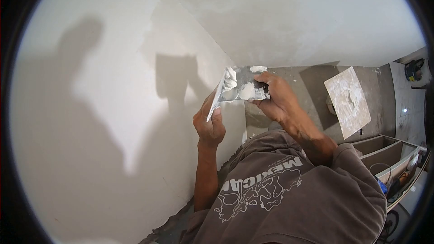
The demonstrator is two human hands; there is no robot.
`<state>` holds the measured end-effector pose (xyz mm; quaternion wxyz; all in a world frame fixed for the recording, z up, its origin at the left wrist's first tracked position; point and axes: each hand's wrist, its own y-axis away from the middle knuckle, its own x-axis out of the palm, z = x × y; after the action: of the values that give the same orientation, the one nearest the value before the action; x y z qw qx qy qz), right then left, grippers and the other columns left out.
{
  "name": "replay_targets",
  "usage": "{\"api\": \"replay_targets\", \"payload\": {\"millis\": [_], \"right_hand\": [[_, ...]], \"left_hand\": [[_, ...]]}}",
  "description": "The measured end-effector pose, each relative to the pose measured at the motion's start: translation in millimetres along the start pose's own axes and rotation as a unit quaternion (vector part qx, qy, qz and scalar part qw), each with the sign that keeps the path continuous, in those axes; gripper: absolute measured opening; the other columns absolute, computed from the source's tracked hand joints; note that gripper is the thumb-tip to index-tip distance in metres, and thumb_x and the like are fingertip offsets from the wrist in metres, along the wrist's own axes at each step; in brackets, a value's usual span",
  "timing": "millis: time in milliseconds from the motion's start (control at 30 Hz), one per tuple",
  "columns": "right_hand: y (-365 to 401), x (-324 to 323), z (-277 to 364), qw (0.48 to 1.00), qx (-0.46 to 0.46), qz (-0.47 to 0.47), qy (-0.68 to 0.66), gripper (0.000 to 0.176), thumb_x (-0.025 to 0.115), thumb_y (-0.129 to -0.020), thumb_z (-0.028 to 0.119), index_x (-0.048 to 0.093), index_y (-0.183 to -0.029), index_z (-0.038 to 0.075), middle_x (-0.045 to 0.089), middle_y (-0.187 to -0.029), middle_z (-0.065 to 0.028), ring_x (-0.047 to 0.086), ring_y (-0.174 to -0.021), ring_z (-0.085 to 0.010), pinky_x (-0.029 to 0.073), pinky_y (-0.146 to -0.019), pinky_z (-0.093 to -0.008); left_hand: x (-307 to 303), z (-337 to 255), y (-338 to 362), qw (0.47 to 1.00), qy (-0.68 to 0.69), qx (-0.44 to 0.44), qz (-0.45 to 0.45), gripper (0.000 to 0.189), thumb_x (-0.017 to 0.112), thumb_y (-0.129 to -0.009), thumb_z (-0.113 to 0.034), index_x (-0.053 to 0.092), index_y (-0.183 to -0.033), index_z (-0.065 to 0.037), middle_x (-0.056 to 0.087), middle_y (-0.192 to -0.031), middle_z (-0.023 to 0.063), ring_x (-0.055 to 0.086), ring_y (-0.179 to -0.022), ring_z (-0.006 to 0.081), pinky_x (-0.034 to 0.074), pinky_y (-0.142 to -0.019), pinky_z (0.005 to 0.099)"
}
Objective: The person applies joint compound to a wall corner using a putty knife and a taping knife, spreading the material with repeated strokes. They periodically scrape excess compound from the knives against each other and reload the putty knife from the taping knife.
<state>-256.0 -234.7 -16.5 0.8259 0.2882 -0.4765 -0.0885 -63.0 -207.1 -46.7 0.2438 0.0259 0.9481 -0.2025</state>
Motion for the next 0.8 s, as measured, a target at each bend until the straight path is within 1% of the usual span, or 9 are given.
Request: {"api": "replay_targets", "payload": {"millis": [100, 200, 267, 367, 500, 533, 633, 733, 800], "right_hand": [[-1.9, -2.4, 1.3, 1.0, 0.005, 0.002, 0.006, 0.017, 0.048, -0.093, 0.006, 0.053, -0.104, -0.005, 0.06, -0.096, -0.0136, 0.062, -0.08, -0.0239, 0.053, -0.071, -0.0411], [-2.2, -3.4, 2.9, 1.0, 0.01, -0.008, 0.018, 0.015, 0.049, -0.093, 0.006, 0.055, -0.102, -0.005, 0.06, -0.093, -0.0126, 0.062, -0.079, -0.0225, 0.053, -0.07, -0.0402], [-1.9, -6.6, 3.7, 1.0, 0.007, -0.006, 0.024, 0.014, 0.05, -0.093, 0.006, 0.055, -0.1, -0.004, 0.06, -0.091, -0.0119, 0.062, -0.077, -0.0213, 0.054, -0.069, -0.039], [2.0, -10.5, 5.2, 0.999, 0.0, 0.007, 0.034, 0.012, 0.052, -0.091, 0.006, 0.056, -0.098, -0.004, 0.061, -0.089, -0.0107, 0.063, -0.073, -0.0196, 0.056, -0.066, -0.0362], [11.9, -4.9, 8.0, 0.999, -0.004, -0.005, 0.054, 0.012, 0.054, -0.089, 0.005, 0.056, -0.097, -0.004, 0.061, -0.085, -0.0098, 0.065, -0.069, -0.0186, 0.057, -0.062, -0.0333], [11.3, -4.3, 7.2, 0.998, -0.009, -0.009, 0.058, 0.012, 0.054, -0.089, 0.005, 0.056, -0.097, -0.004, 0.061, -0.085, -0.0096, 0.065, -0.068, -0.0186, 0.058, -0.061, -0.0329], [12.3, -6.9, 5.1, 0.995, -0.023, 0.007, 0.092, 0.012, 0.054, -0.089, 0.005, 0.056, -0.097, -0.003, 0.061, -0.084, -0.0098, 0.066, -0.069, -0.0183, 0.058, -0.062, -0.0334], [7.1, -13.5, 5.2, 0.994, 0.001, 0.008, 0.107, 0.018, 0.051, -0.091, 0.006, 0.053, -0.103, -0.006, 0.061, -0.092, -0.0127, 0.067, -0.077, -0.0206, 0.059, -0.067, -0.0356], [14.7, -5.7, 7.7, 0.994, 0.003, 0.0, 0.105, 0.018, 0.052, -0.091, 0.007, 0.053, -0.103, -0.006, 0.061, -0.091, -0.0122, 0.067, -0.075, -0.02, 0.059, -0.065, -0.0356]], "left_hand": [[0.2, 9.5, 4.2, 1.0, -0.004, 0.0, 0.01, 0.04, 0.043, -0.092, -0.009, 0.056, -0.128, 0.004, 0.063, -0.123, 0.0214, 0.062, -0.115, 0.0326, 0.05, -0.094, 0.0374], [-4.1, 1.1, -2.1, 0.998, -0.021, 0.05, 0.04, 0.044, 0.047, -0.089, -0.004, 0.052, -0.133, 0.0, 0.06, -0.127, 0.0201, 0.061, -0.116, 0.0334, 0.051, -0.093, 0.0385], [-6.1, -5.0, -6.3, 0.993, -0.038, 0.096, 0.053, 0.051, 0.051, -0.086, 0.001, 0.049, -0.136, -0.003, 0.058, -0.131, 0.0187, 0.061, -0.116, 0.0333, 0.053, -0.092, 0.0385], [-4.4, -9.6, 0.4, 0.992, -0.048, 0.098, 0.059, 0.063, 0.056, -0.079, 0.009, 0.046, -0.139, -0.006, 0.054, -0.136, 0.017, 0.061, -0.115, 0.0328, 0.055, -0.088, 0.0372], [0.9, -22.5, 2.1, 0.99, -0.074, 0.116, 0.04, 0.062, 0.063, -0.074, 0.011, 0.054, -0.133, -0.007, 0.054, -0.136, 0.0156, 0.06, -0.116, 0.0311, 0.056, -0.087, 0.0348], [2.8, -23.0, 1.7, 0.989, -0.074, 0.123, 0.027, 0.065, 0.066, -0.069, 0.013, 0.057, -0.13, -0.007, 0.054, -0.137, 0.015, 0.06, -0.117, 0.0306, 0.056, -0.088, 0.0351], [3.9, -22.9, 3.0, 0.989, -0.084, 0.116, 0.026, 0.07, 0.067, -0.065, 0.015, 0.056, -0.131, -0.007, 0.054, -0.137, 0.0152, 0.059, -0.118, 0.0309, 0.055, -0.089, 0.0355], [5.6, -11.5, 0.4, 0.991, -0.092, 0.092, 0.04, 0.071, 0.064, -0.067, 0.015, 0.054, -0.133, -0.008, 0.053, -0.137, 0.015, 0.058, -0.119, 0.0319, 0.055, -0.091, 0.0363], [7.5, -1.4, 1.4, 0.993, -0.081, 0.074, 0.042, 0.074, 0.062, -0.067, 0.016, 0.051, -0.136, -0.009, 0.053, -0.138, 0.0148, 0.057, -0.12, 0.0325, 0.054, -0.092, 0.0367]]}}
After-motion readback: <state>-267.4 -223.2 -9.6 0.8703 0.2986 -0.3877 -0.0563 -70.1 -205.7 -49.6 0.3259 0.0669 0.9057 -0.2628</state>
